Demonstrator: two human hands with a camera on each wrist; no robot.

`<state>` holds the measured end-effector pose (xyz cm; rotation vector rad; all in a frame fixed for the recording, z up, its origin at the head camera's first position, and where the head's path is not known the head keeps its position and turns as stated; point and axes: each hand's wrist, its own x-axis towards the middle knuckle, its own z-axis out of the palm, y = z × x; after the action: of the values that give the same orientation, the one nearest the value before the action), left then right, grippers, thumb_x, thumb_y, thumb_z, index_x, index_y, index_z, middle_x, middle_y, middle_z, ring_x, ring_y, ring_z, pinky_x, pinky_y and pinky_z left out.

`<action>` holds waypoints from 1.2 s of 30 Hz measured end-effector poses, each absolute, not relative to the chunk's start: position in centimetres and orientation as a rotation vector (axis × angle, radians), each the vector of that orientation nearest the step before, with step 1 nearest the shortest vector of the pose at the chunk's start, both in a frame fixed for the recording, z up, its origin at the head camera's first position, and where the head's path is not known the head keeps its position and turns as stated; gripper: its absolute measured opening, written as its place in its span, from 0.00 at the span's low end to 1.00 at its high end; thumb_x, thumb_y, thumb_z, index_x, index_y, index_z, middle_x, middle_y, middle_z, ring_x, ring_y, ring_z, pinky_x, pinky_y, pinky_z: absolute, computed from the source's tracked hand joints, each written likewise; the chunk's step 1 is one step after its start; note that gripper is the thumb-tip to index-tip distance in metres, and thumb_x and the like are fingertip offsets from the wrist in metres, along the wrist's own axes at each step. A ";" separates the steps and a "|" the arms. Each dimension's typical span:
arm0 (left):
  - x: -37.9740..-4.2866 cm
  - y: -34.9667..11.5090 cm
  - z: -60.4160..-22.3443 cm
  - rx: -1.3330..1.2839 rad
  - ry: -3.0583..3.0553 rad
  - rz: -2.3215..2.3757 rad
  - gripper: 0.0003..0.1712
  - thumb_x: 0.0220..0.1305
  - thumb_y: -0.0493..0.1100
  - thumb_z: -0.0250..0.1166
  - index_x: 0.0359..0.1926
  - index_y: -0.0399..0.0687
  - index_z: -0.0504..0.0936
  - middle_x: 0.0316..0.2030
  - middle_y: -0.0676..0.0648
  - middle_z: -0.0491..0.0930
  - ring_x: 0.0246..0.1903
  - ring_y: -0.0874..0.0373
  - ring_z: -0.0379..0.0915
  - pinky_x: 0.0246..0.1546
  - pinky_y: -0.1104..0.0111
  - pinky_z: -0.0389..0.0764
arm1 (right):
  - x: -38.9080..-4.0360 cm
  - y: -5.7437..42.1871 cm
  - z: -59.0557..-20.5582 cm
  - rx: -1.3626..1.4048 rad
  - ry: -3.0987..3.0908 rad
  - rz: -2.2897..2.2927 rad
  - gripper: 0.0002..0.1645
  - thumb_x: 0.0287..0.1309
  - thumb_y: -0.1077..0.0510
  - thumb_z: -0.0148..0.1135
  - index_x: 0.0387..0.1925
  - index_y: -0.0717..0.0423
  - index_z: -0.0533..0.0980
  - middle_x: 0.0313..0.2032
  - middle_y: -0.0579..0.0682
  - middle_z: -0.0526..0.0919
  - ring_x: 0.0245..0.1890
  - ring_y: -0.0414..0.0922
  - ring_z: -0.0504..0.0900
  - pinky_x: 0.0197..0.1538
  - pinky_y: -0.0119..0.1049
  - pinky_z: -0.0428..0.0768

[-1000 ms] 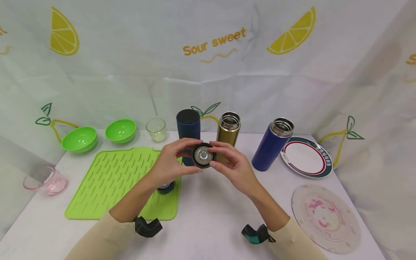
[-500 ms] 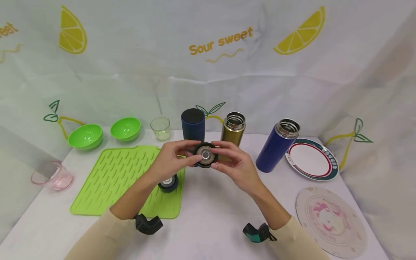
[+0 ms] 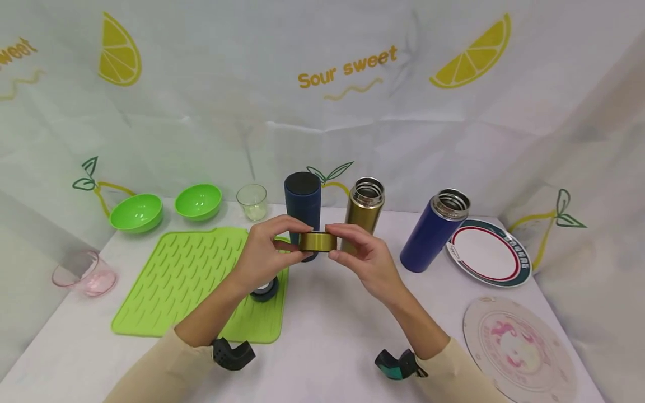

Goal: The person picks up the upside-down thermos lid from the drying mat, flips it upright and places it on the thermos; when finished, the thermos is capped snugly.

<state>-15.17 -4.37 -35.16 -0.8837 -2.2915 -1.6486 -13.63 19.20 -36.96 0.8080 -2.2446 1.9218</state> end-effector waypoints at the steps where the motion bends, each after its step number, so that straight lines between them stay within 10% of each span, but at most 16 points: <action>1: -15.2 -4.4 -35.2 -0.887 -2.285 -1.647 0.20 0.53 0.29 0.76 0.49 0.40 0.87 0.47 0.43 0.86 0.46 0.52 0.85 0.40 0.74 0.88 | -13.7 19.2 -37.0 0.816 -2.235 1.910 0.27 0.62 0.73 0.64 0.64 0.71 0.73 0.60 0.36 0.80 0.63 0.34 0.78 0.63 0.25 0.79; 11: -15.3 -4.8 -34.7 -0.742 -2.470 -1.827 0.24 0.56 0.46 0.78 0.55 0.52 0.86 0.50 0.50 0.87 0.50 0.57 0.85 0.47 0.69 0.87 | -13.5 19.1 -37.0 0.912 -2.099 1.869 0.27 0.55 0.78 0.66 0.59 0.72 0.77 0.60 0.41 0.81 0.62 0.37 0.79 0.55 0.28 0.85; 36: -15.1 -5.0 -35.0 -1.060 -2.360 -1.460 0.25 0.45 0.39 0.84 0.47 0.45 0.88 0.57 0.44 0.82 0.58 0.51 0.79 0.62 0.60 0.80 | -13.6 19.2 -37.5 0.930 -2.115 1.928 0.24 0.53 0.78 0.68 0.54 0.73 0.80 0.60 0.42 0.80 0.60 0.37 0.82 0.54 0.30 0.85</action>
<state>-15.06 -4.98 -34.98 -1.0595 -2.3598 -1.4601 -13.57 19.19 -37.50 0.9299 -2.1155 1.9275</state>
